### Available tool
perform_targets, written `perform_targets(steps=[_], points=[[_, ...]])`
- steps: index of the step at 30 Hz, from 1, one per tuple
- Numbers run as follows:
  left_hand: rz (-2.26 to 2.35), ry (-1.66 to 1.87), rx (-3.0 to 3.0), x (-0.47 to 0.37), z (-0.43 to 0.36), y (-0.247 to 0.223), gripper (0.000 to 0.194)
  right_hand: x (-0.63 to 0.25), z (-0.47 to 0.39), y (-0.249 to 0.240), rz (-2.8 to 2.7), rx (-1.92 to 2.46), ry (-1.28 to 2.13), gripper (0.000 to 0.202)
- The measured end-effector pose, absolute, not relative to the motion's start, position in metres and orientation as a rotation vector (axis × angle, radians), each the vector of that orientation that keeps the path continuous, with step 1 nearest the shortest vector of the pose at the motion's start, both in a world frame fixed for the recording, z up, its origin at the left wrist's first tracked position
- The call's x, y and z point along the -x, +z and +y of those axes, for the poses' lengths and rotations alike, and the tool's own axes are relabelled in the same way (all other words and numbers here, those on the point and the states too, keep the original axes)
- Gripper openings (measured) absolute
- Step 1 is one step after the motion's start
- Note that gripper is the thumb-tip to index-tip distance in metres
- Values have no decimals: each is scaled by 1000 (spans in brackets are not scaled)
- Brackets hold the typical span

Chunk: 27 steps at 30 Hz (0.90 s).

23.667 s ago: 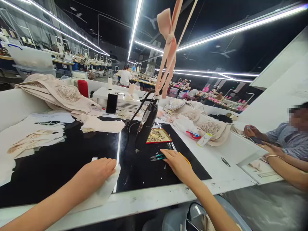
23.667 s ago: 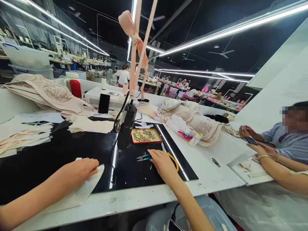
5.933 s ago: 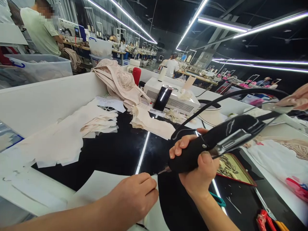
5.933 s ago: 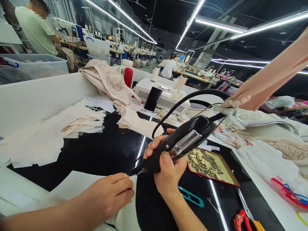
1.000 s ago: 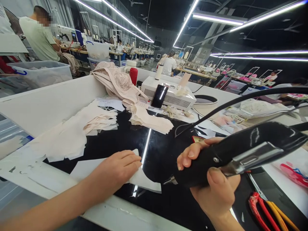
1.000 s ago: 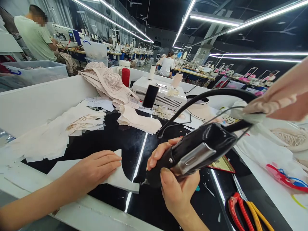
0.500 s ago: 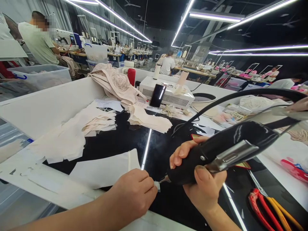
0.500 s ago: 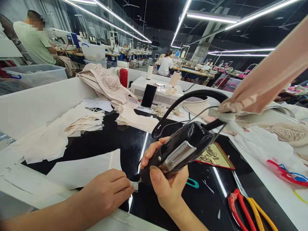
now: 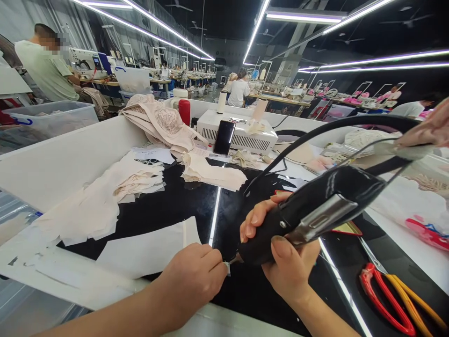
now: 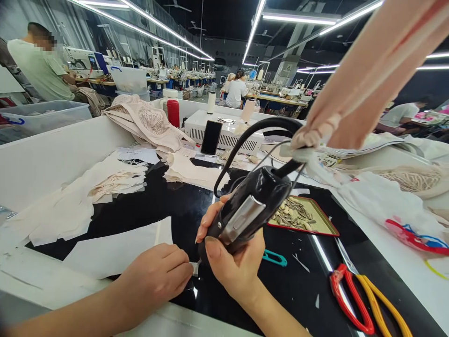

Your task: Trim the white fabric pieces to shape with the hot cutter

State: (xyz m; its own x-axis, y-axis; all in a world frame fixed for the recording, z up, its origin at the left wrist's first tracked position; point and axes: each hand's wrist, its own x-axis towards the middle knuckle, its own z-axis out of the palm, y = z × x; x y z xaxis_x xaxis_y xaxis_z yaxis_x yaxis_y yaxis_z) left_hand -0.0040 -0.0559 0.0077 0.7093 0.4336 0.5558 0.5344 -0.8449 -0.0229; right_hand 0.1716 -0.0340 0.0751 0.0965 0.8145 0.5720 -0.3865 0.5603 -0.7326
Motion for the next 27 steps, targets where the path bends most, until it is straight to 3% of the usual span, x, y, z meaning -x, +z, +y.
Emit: perform_targets(steps=[6, 27], points=[[-737, -980, 2744, 10, -50, 10, 22, -169, -32, 76, -1148, 417, 943, 38], [-825, -850, 2726, 9, -56, 5, 29, -169, -33, 77, -1165, 474, 900, 40]])
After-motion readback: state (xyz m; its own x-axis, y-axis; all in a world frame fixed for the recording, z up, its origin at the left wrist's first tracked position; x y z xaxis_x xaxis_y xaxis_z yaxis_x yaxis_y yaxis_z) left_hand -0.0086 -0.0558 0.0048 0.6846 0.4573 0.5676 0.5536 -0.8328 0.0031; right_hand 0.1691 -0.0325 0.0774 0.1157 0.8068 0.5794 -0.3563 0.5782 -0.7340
